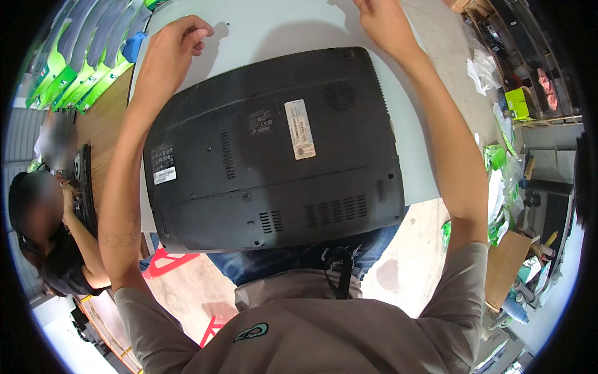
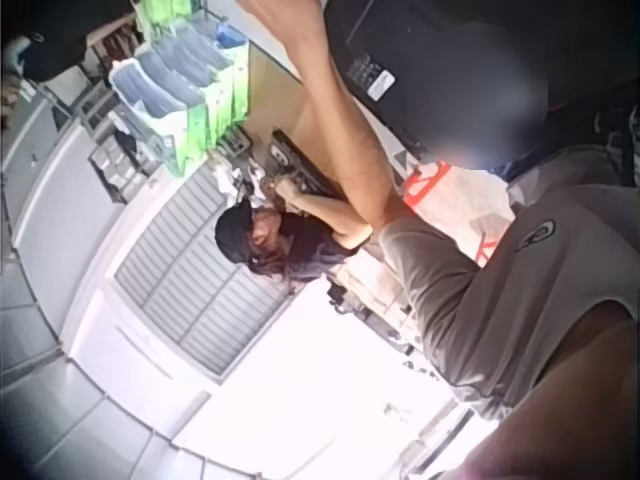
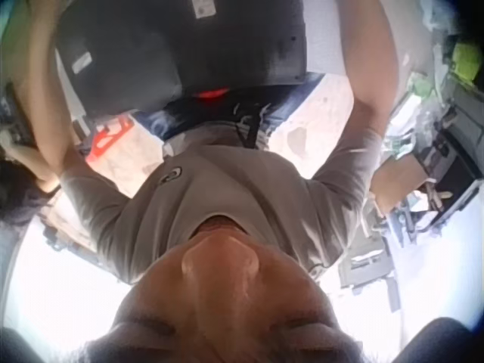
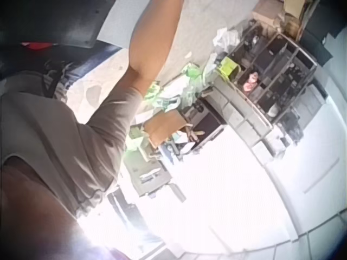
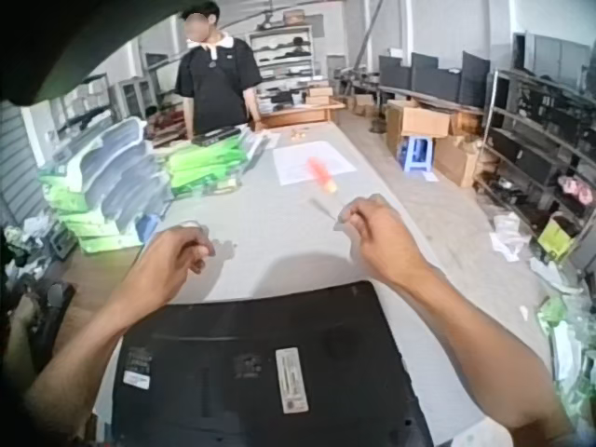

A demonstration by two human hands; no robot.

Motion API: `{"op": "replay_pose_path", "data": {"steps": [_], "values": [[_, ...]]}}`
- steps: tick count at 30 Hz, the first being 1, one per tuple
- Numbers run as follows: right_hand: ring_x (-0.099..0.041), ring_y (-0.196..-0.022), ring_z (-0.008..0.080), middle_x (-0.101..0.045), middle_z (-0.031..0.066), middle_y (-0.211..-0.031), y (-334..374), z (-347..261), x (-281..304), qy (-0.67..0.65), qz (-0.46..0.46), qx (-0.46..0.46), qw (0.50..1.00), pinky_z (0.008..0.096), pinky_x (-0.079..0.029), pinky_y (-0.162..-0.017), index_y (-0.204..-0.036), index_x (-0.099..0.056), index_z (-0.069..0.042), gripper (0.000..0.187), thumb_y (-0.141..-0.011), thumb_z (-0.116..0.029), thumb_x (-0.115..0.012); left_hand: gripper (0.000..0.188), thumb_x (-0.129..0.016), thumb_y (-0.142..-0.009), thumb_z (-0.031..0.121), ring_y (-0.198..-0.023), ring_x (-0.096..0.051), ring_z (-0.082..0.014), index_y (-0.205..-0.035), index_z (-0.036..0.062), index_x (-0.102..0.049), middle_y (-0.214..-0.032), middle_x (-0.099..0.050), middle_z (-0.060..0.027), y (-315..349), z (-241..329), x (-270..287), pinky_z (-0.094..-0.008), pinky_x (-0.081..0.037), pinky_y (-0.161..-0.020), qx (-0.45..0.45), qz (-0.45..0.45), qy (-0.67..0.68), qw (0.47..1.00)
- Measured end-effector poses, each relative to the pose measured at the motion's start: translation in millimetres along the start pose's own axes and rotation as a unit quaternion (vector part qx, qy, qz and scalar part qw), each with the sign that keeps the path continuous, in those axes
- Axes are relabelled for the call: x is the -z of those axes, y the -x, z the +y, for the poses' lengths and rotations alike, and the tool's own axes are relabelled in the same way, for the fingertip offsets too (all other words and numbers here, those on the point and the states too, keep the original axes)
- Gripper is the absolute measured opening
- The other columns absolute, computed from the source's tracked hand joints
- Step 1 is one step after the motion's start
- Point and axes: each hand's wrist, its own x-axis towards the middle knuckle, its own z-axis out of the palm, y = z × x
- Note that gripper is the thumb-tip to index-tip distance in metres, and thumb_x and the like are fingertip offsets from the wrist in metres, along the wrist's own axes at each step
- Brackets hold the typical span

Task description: The person disassembles a laptop by opening the screen, removing an internal component by hand, turning the laptop over, removing a plastic panel from the base, and then using a screwdriver to remove several screws from the underside of the chassis.

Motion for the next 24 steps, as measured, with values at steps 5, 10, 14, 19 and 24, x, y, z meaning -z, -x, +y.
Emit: {"op": "replay_pose_path", "data": {"steps": [5,10,14,19,24], "values": [[-0.066,-0.088,0.0244,-0.066,0.0146,-0.093,-4.5,-37.7,-8.0,-0.455,-0.018,-0.064,0.888,0.0357,-0.054,-0.083,-0.105,-0.062,0.001,0.016,-0.102,-0.013,-0.058,0.024,-0.064,-0.1,0.023,-0.077,-0.063,-0.0119,-0.102,-0.0005,-0.069,-0.084,-0.066,-0.0042,18.1,-5.2,-7.3,-0.0279,-0.053,-0.073,0.024,-0.018,0.204,0.979],[-0.071,-0.104,0.0329,-0.066,0.02,-0.117,10.9,-84.3,0.0,-0.611,-0.088,-0.065,0.784,0.0403,-0.057,-0.09,-0.118,-0.059,0.004,0.021,-0.102,-0.011,-0.057,0.031,-0.07,-0.097,0.034,-0.084,-0.063,-0.0123,-0.106,0.0044,-0.068,-0.095,-0.066,-0.0032,37.0,40.5,-12.9,-0.0275,-0.053,-0.073,0.189,-0.056,0.491,0.848],[-0.069,-0.108,0.0379,-0.065,0.0199,-0.114,19.4,-104.7,-6.9,-0.568,-0.088,-0.015,0.818,0.0447,-0.059,-0.095,-0.118,-0.054,0.006,0.022,-0.104,-0.011,-0.055,0.03,-0.07,-0.096,0.036,-0.088,-0.063,-0.0128,-0.105,0.0075,-0.069,-0.098,-0.066,-0.002,54.3,52.6,-15.0,-0.0279,-0.054,-0.078,0.228,-0.021,0.603,0.764],[-0.07,-0.106,0.0379,-0.064,0.0214,-0.113,24.9,-122.2,-8.1,-0.566,-0.089,-0.023,0.819,0.0459,-0.06,-0.095,-0.117,-0.053,0.007,0.021,-0.103,-0.008,-0.057,0.028,-0.067,-0.098,0.036,-0.089,-0.063,-0.0121,-0.104,0.0083,-0.069,-0.095,-0.067,0.0001,64.2,62.2,-19.8,-0.0272,-0.053,-0.083,0.19,-0.013,0.65,0.735],[-0.07,-0.106,0.0365,-0.063,0.0233,-0.114,27.6,-124.3,-9.5,-0.574,-0.075,-0.015,0.815,0.0455,-0.06,-0.095,-0.115,-0.053,0.007,0.02,-0.102,-0.007,-0.057,0.037,-0.069,-0.097,0.039,-0.088,-0.063,-0.0136,-0.104,0.0029,-0.068,-0.096,-0.066,-0.0032,65.9,67.4,-21.5,-0.03,-0.054,-0.083,0.17,-0.037,0.688,0.704]]}}
